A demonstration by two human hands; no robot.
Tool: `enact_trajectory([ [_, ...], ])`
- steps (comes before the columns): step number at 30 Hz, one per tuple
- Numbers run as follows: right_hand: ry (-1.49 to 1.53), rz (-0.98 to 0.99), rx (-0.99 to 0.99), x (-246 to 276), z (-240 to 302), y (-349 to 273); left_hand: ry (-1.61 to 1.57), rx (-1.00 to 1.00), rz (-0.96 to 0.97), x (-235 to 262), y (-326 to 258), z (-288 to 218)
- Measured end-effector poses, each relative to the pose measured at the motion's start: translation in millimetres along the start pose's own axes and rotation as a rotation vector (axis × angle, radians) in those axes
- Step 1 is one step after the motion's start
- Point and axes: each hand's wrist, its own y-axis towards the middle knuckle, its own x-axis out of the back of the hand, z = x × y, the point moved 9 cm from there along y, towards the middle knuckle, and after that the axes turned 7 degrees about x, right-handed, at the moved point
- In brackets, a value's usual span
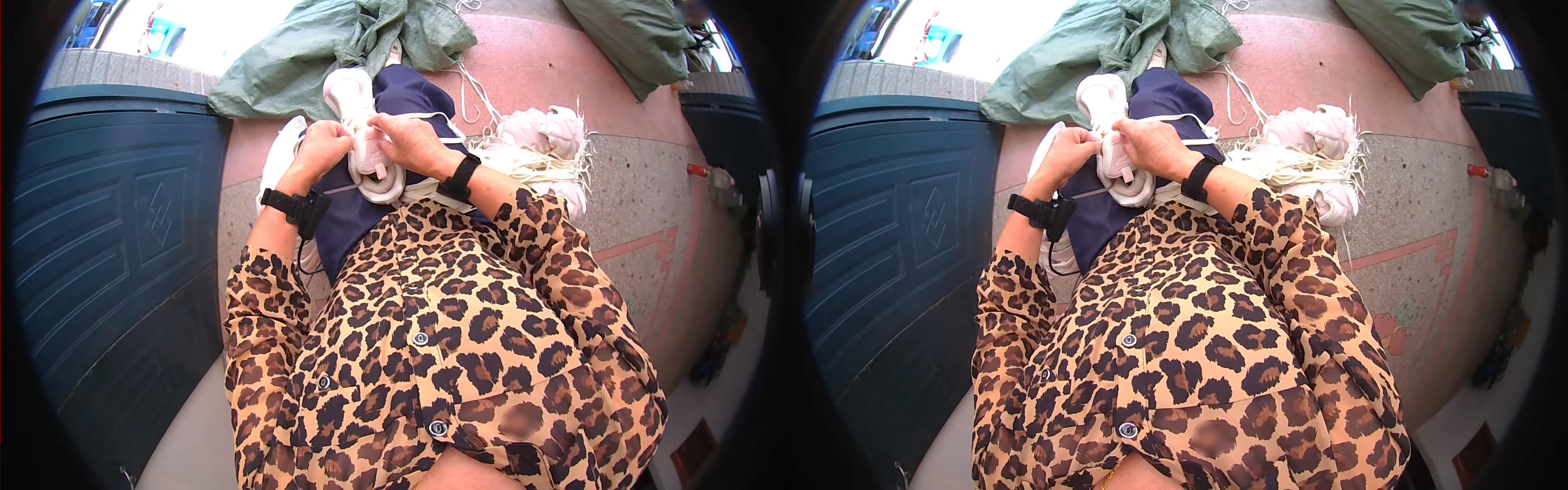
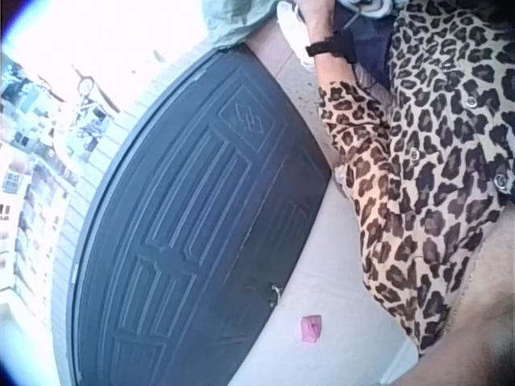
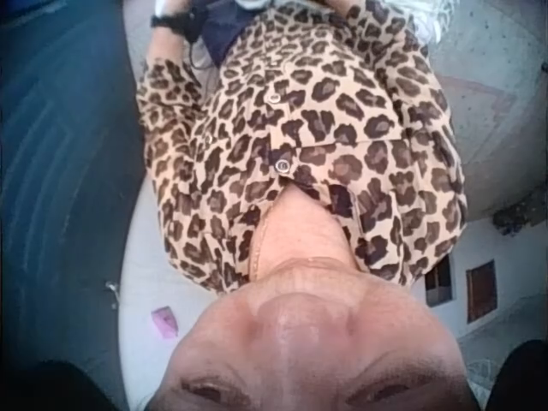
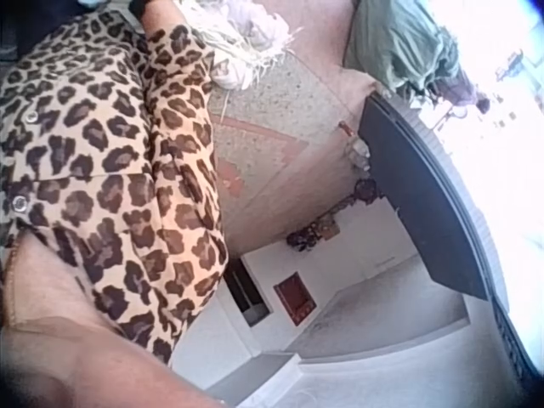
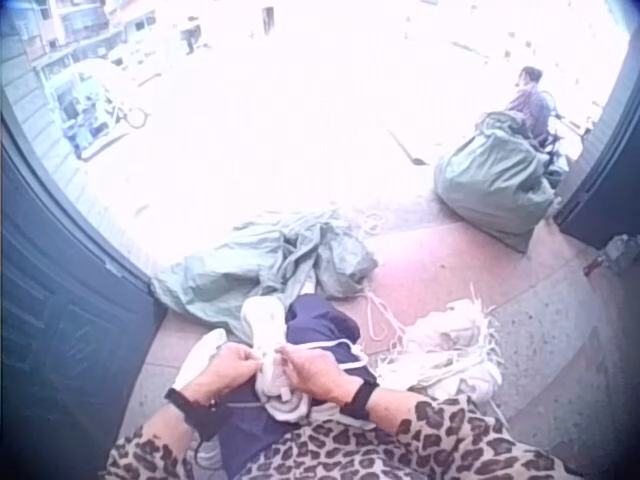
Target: The recorder is lacing white sneakers while sitting on the floor.
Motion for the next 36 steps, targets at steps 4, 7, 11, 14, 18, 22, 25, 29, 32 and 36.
enact_trajectory([
  [4, -0.029, -0.004, 0.022, 0, 1, -1, 0.096, -0.04, 0.017, -7, 0, -12],
  [7, -0.058, 0.037, -0.001, 0, -2, -2, 0.254, -0.084, -0.005, -8, 1, -25],
  [11, -0.026, 0.074, -0.015, -1, -6, -1, 0.229, -0.098, 0.077, -18, 9, -20],
  [14, 0.036, 0.055, -0.008, -2, -7, -3, 0.221, -0.13, 0.015, -15, 9, -24],
  [18, 0.116, -0.003, -0.018, -3, -12, -2, 0.237, -0.202, -0.113, -10, 3, -26],
  [22, 0.183, -0.008, -0.072, -6, -20, 1, -0.038, -0.008, 0.152, -22, 6, -15],
  [25, 0.22, -0.011, -0.105, -6, -21, 1, 0.065, 0.06, 0.151, -21, 11, -14],
  [29, 0.225, -0.02, -0.096, -7, -22, 6, 0.232, -0.076, -0.02, -17, 17, -21],
  [32, 0.277, -0.033, -0.104, -9, -27, 5, 0.288, -0.133, -0.145, -12, 13, -25],
  [36, 0.316, -0.027, -0.137, -9, -27, 10, 0.259, -0.159, -0.251, -8, 0, -28],
])
